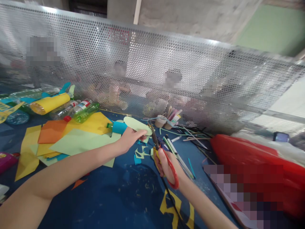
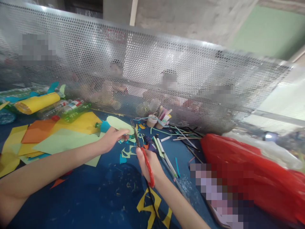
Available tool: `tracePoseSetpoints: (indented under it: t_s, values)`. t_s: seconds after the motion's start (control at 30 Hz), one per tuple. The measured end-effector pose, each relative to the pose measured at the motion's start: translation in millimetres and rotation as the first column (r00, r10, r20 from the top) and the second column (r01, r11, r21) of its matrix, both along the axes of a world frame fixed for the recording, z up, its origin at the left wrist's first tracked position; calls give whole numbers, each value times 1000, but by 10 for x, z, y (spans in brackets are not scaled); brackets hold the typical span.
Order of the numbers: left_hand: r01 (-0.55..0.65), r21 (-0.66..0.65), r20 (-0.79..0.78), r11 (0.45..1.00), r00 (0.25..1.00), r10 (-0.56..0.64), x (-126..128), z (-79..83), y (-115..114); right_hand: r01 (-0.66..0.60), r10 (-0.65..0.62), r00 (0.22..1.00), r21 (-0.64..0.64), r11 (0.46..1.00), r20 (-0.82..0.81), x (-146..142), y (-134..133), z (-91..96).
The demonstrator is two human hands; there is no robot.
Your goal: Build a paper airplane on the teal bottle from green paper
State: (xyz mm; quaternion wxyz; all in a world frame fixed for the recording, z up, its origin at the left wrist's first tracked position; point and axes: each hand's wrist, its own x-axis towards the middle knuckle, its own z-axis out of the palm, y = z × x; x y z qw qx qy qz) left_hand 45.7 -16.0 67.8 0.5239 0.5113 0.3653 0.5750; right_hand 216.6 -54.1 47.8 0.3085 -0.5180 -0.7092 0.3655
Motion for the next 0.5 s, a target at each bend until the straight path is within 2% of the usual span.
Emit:
tracePoseSetpoints:
  t_s: [0.1,0.5]
  values:
    - [5,4,8,1000,1000,-5,-4,-2,13,-5,5,1000,-36,999,-2,12,18,-11]
    - [32,19,46,999,998,-32,-39,-24,83,3,-2,999,-27,1000,40,23,34,-16]
